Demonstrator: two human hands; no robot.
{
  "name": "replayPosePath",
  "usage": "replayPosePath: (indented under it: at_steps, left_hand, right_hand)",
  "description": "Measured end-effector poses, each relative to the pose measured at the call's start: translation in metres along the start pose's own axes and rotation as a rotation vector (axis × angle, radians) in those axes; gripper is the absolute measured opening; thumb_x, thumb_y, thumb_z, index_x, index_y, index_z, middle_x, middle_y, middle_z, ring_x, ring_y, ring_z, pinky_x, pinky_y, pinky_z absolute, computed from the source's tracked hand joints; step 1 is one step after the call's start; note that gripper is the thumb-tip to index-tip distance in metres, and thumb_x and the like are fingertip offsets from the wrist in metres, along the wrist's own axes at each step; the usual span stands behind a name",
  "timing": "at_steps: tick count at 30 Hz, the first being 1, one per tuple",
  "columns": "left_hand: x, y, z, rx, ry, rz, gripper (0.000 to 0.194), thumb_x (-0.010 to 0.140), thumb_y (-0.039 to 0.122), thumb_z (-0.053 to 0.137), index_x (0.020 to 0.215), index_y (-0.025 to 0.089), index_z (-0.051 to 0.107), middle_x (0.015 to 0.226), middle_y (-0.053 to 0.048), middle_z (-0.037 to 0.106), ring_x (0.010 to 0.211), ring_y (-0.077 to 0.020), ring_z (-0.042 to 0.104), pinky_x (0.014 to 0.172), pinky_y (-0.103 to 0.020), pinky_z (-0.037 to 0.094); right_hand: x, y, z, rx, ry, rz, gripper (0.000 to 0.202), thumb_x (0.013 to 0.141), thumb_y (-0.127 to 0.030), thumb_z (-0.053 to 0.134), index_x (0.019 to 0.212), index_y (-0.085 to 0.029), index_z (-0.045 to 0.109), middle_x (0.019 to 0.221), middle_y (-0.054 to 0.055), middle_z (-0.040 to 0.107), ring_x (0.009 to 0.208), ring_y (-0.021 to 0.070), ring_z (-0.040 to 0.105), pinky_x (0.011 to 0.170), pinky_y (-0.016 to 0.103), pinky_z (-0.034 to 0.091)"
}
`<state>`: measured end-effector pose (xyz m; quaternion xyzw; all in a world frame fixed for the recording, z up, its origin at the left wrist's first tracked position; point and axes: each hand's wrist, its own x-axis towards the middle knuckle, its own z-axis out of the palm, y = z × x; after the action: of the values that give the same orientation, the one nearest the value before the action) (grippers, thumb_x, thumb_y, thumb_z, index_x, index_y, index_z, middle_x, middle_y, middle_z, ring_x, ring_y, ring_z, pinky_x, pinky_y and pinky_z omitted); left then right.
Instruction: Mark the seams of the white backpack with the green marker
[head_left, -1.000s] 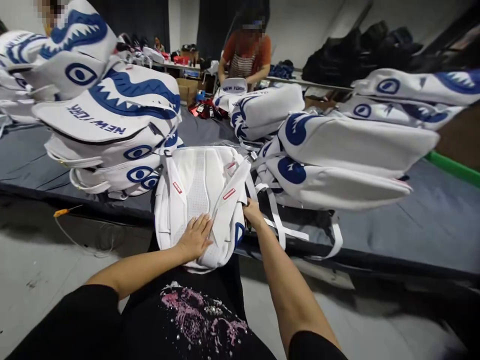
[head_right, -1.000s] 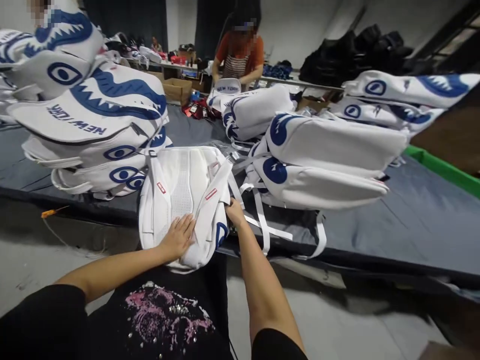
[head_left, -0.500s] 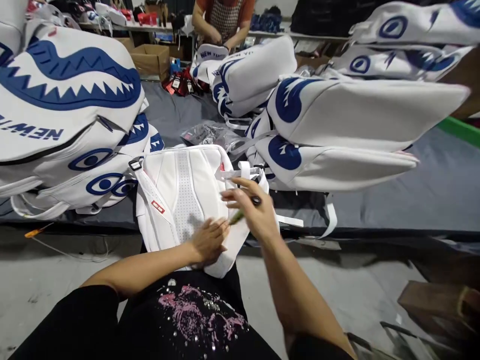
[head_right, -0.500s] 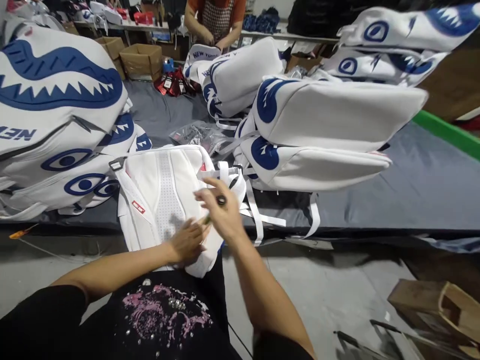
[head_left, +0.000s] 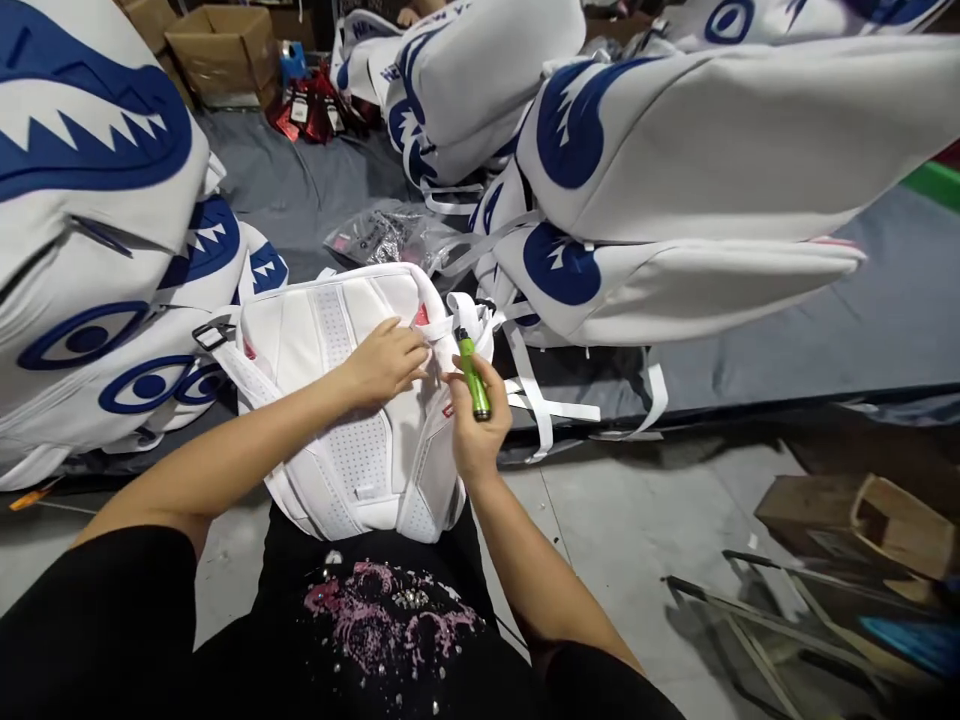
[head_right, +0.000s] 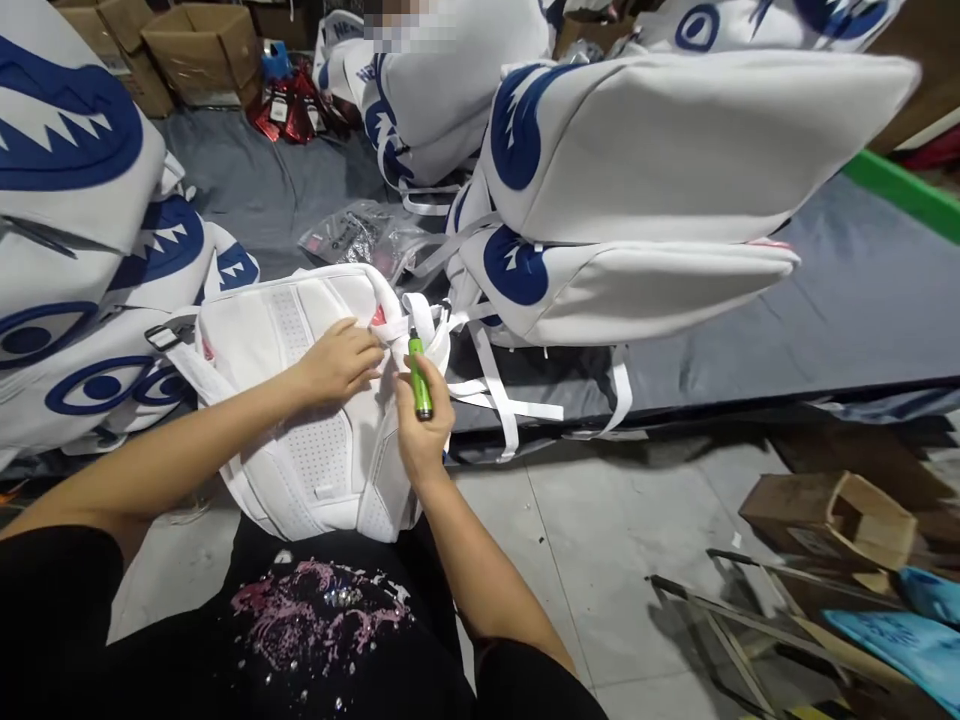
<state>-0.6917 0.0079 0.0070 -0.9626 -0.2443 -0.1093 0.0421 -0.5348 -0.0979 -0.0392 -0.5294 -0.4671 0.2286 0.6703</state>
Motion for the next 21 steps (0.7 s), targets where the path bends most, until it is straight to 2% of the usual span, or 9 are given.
replayPosePath:
  at_steps: [3,6,10,15,18,19,21]
  left_hand:
    - [0.025,-0.005,-0.002,0.059,-0.155,0.055,0.035,0.097,0.043,0.050,0.094,0.016,0.071,0.095,-0.011,0.071,0.091,-0.0244,0.062,0.084,-0.040,0.039]
    - [0.026,-0.012,-0.004,0.077,-0.199,0.111,0.033,0.096,0.043,0.053,0.087,0.017,0.071,0.088,-0.008,0.069,0.087,-0.0221,0.059,0.081,-0.038,0.035]
    - [0.022,-0.024,-0.004,0.019,-0.186,0.124,0.044,0.095,0.057,0.050,0.085,0.019,0.071,0.093,-0.007,0.069,0.095,-0.0240,0.055,0.089,-0.042,0.033]
    - [0.029,-0.047,-0.010,0.045,-0.178,0.140,0.057,0.094,0.067,0.043,0.092,0.017,0.070,0.110,-0.008,0.065,0.110,-0.0237,0.049,0.107,-0.048,0.030]
    - [0.036,-0.069,-0.031,0.107,-0.169,0.100,0.062,0.088,0.072,0.048,0.093,0.015,0.071,0.116,-0.007,0.061,0.120,-0.0257,0.049,0.112,-0.051,0.029]
    - [0.038,-0.076,-0.040,0.133,-0.162,0.092,0.067,0.090,0.071,0.042,0.094,0.011,0.071,0.119,-0.008,0.059,0.127,-0.0270,0.046,0.113,-0.055,0.026]
    - [0.039,-0.086,-0.059,0.184,-0.151,0.077,0.080,0.097,0.061,0.016,0.095,0.000,0.068,0.125,-0.011,0.055,0.137,-0.0292,0.035,0.110,-0.063,0.016]
  right_hand:
    - [-0.006,0.015,0.007,-0.257,0.008,-0.326,0.036,0.095,-0.029,0.056,0.131,-0.026,0.056,0.116,0.010,0.067,0.102,0.0222,0.070,0.095,0.043,0.057]
    - [-0.005,0.028,0.008,-0.382,-0.018,-0.512,0.045,0.093,-0.020,0.055,0.137,-0.028,0.050,0.113,0.009,0.067,0.108,0.0235,0.068,0.094,0.041,0.058]
    - [-0.004,0.032,0.006,-0.430,-0.033,-0.565,0.053,0.092,-0.014,0.055,0.141,-0.030,0.045,0.118,0.011,0.064,0.107,0.0226,0.069,0.086,0.037,0.061]
    - [-0.007,0.036,0.003,-0.467,-0.081,-0.513,0.049,0.091,-0.018,0.052,0.139,-0.029,0.048,0.119,0.012,0.064,0.109,0.0242,0.068,0.092,0.041,0.059]
    - [-0.009,0.040,0.003,-0.502,-0.095,-0.489,0.043,0.092,-0.021,0.054,0.134,-0.028,0.053,0.120,0.012,0.064,0.109,0.0248,0.068,0.091,0.041,0.060]
    - [-0.009,0.041,0.003,-0.522,-0.091,-0.489,0.042,0.092,-0.021,0.054,0.133,-0.028,0.053,0.120,0.012,0.065,0.109,0.0246,0.068,0.090,0.040,0.061]
    - [-0.009,0.041,0.003,-0.558,-0.081,-0.502,0.041,0.093,-0.021,0.053,0.133,-0.029,0.053,0.118,0.011,0.065,0.107,0.0237,0.069,0.089,0.039,0.061]
